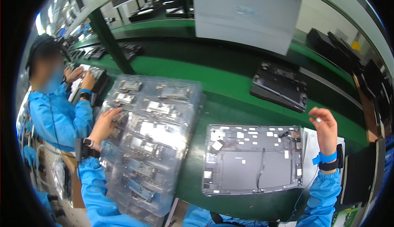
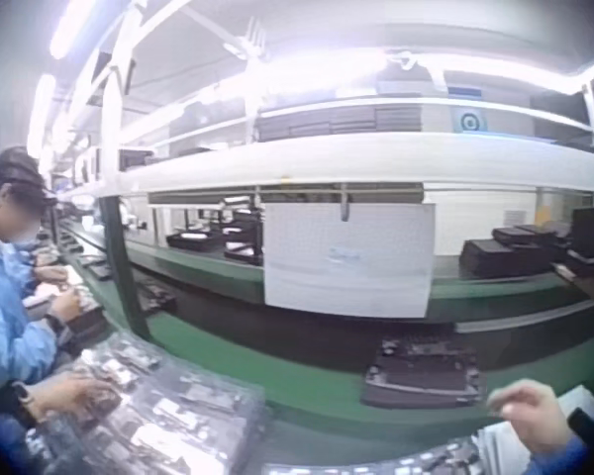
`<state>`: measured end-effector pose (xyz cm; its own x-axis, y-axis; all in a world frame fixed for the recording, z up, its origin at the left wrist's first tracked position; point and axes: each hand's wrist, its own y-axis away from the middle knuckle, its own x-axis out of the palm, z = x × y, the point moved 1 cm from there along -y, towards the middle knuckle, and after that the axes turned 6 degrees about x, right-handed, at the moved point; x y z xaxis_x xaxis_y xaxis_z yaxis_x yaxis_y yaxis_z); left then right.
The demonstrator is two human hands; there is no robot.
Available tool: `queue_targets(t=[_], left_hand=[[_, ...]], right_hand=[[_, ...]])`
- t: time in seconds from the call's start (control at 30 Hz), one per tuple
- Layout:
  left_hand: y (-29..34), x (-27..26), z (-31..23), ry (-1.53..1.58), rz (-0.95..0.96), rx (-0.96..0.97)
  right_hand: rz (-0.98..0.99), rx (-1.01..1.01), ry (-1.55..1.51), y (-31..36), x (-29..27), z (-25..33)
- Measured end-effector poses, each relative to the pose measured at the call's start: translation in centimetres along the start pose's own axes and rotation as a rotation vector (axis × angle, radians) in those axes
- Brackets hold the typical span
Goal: The person installs internal circuit boards into a tablet chassis by hand, connecting internal ribbon cables and adding protective pads.
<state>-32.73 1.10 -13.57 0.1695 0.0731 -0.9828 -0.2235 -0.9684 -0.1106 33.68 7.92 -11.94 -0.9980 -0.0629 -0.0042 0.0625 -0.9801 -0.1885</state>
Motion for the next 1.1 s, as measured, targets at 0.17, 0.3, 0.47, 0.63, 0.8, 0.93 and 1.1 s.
queue_targets(t=[0.17,0.3,0.47,0.63,0.8,0.93,1.1], left_hand=[[-0.8,0.3,0.1,-0.06,0.029,0.046],[-1.9,-0.5,-1.2,-0.157,0.034,-0.002],[-3.6,-1.9,-2.5,-0.304,0.079,0.132],[-4.5,-1.1,-3.9,0.036,-0.371,0.131],[-5.1,-4.7,-8.2,0.173,-0.623,-0.008],[-6.1,-6.4,-14.6,0.704,-0.706,0.014],[-8.4,-4.9,-25.2,1.561,-0.436,-0.059]], right_hand=[[0.235,-0.236,0.736,3.4,3.3,4.7],[0.296,-0.14,0.868,5.5,2.2,5.0],[0.079,-0.166,0.916,7.1,1.4,4.1],[0.162,-0.333,0.916,6.2,4.3,2.4],[0.194,-0.405,0.957,6.1,4.7,1.8],[0.147,-0.27,0.734,6.6,4.2,2.3],[0.038,-0.224,0.652,6.2,2.7,2.4]])
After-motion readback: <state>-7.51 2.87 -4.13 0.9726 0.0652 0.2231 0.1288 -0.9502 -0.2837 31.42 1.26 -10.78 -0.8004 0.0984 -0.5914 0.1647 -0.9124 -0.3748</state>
